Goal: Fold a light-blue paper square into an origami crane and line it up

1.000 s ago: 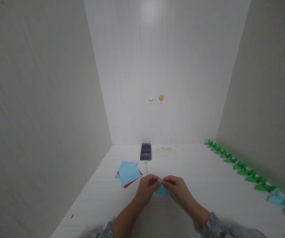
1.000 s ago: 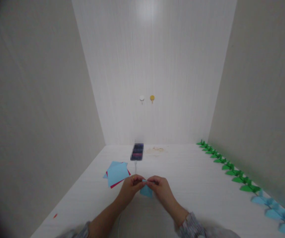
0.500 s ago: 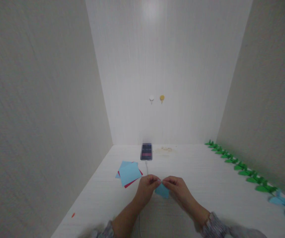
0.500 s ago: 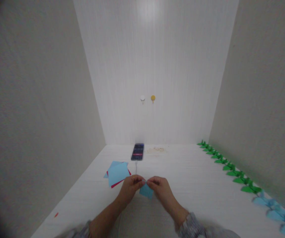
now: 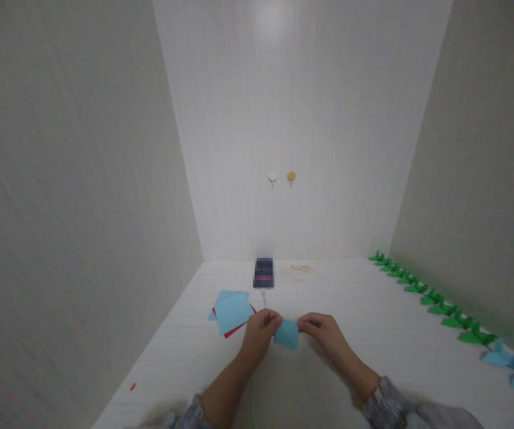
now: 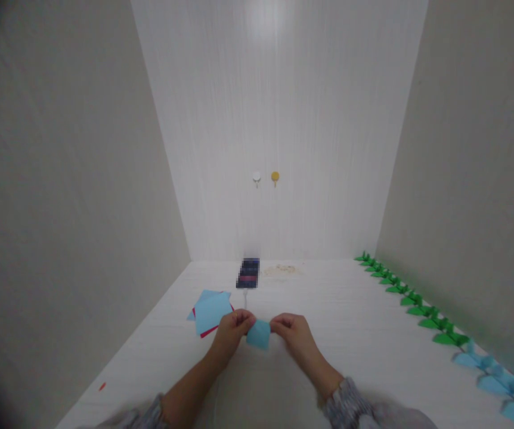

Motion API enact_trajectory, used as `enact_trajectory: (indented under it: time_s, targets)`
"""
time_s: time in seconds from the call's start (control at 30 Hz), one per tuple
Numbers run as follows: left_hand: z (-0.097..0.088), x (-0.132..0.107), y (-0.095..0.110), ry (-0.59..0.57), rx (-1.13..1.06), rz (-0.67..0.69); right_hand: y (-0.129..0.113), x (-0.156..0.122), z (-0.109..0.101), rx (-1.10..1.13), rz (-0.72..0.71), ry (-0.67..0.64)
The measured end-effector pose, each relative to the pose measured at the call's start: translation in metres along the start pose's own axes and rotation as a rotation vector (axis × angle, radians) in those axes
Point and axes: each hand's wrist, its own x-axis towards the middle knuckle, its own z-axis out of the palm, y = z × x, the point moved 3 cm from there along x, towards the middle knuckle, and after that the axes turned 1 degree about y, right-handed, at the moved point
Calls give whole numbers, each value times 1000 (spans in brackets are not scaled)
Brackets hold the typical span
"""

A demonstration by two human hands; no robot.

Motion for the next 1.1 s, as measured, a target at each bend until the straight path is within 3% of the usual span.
enact_trajectory:
  time_s: [0.17, 0.4, 0.7, 1.1]
  targets:
    - [-6, 3, 1, 25, 73, 17, -6, 0, -10, 51, 3, 79]
    - [8, -4, 5, -103, 91, 69, 2, -4, 19, 14, -16, -100]
    - [15, -3, -9, -173, -145, -121, 13, -1, 15, -12, 5, -6]
    - [8, -6, 4, -190, -208, -228, 2, -2, 8, 118, -1, 51]
